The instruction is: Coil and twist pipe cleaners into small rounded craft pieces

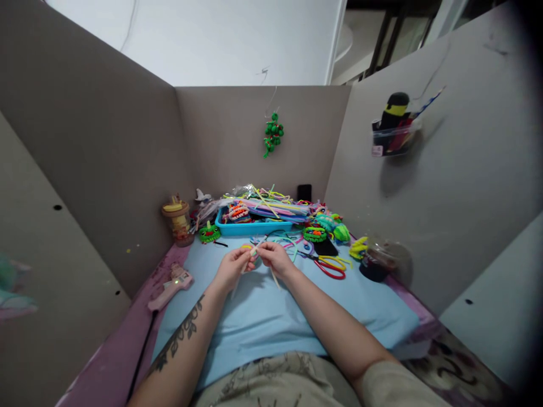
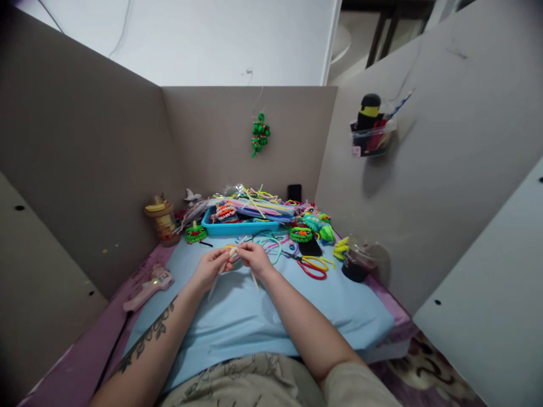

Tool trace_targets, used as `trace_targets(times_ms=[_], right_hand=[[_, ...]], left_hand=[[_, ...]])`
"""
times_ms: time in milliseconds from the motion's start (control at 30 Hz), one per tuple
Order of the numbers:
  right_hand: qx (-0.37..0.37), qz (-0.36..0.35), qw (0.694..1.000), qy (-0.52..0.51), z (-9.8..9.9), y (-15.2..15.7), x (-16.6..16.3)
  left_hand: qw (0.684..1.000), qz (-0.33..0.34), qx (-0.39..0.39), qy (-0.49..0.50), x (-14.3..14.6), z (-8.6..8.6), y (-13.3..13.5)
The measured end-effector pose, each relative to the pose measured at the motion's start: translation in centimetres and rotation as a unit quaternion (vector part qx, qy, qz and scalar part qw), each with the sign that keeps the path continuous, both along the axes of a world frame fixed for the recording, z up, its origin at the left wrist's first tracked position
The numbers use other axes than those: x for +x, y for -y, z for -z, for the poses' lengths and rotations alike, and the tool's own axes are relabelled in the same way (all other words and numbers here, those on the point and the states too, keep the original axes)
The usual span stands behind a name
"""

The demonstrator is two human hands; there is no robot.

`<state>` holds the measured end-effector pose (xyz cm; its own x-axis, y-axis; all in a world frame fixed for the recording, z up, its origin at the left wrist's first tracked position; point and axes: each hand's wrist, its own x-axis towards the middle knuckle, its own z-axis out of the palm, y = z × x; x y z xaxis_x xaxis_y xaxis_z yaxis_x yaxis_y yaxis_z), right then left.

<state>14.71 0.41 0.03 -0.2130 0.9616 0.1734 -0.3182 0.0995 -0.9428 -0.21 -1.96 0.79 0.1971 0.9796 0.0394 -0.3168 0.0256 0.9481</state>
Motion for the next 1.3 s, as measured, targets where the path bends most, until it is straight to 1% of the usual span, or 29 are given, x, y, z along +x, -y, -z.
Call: trace_targets(times_ms=[67,233,333,467,533,567,633,733,800,900,967,1033,1133,1300], right_hand=[[-0.006,-0.004,1.000,-0.005,-0.1,0.0,0.0],[-0.029,-0.016,0.999,-0.029,-0.2,0.0,0.1],[-0.045,-0.030,0.997,-0.048,-0.3,0.1,0.2],[-0.050,-0.073,0.994,-0.067,-0.4,0.4,0.1],[-0.053,-0.089,0.992,-0.070,-0.4,0.5,0.1],[-0.053,-0.086,0.992,-0.071,-0.4,0.5,0.1],[-0.047,-0.069,0.994,-0.069,-0.3,0.4,0.0],[-0.027,-0.034,0.998,-0.042,-0.2,0.3,-0.2],[-0.014,-0.004,1.000,-0.024,0.0,0.2,-0.4],[-0.002,0.018,1.000,-0.009,0.3,0.1,-0.6],[0.004,0.017,1.000,-0.002,0.4,0.0,-0.6],[0.007,0.020,1.000,0.004,0.3,0.0,-0.5],[0.005,0.022,1.000,0.007,0.2,0.1,-0.3],[-0.012,0.013,1.000,-0.003,0.0,0.0,-0.2]], left_hand=[[1.000,0.024,-0.009,0.012,-0.2,0.0,0.0],[0.997,0.063,0.004,0.033,-0.3,0.1,-0.1],[0.994,0.093,-0.002,0.054,-0.2,-0.1,0.1],[0.987,0.149,-0.023,0.046,-0.2,-0.5,0.6],[0.985,0.165,-0.026,0.039,-0.2,-0.6,0.7],[0.986,0.164,-0.024,0.032,-0.2,-0.6,0.7],[0.991,0.135,-0.014,0.015,-0.1,-0.5,0.8],[0.999,0.045,0.016,-0.020,0.2,-0.1,0.6],[0.997,-0.012,0.042,-0.060,0.4,0.2,0.4],[0.989,-0.062,0.065,-0.113,0.5,0.6,0.1],[0.987,-0.086,0.071,-0.116,0.4,0.6,-0.1],[0.987,-0.097,0.075,-0.107,0.4,0.6,-0.2],[0.990,-0.084,0.069,-0.089,0.4,0.5,-0.2],[0.997,-0.050,0.009,-0.058,0.7,0.4,0.0]])
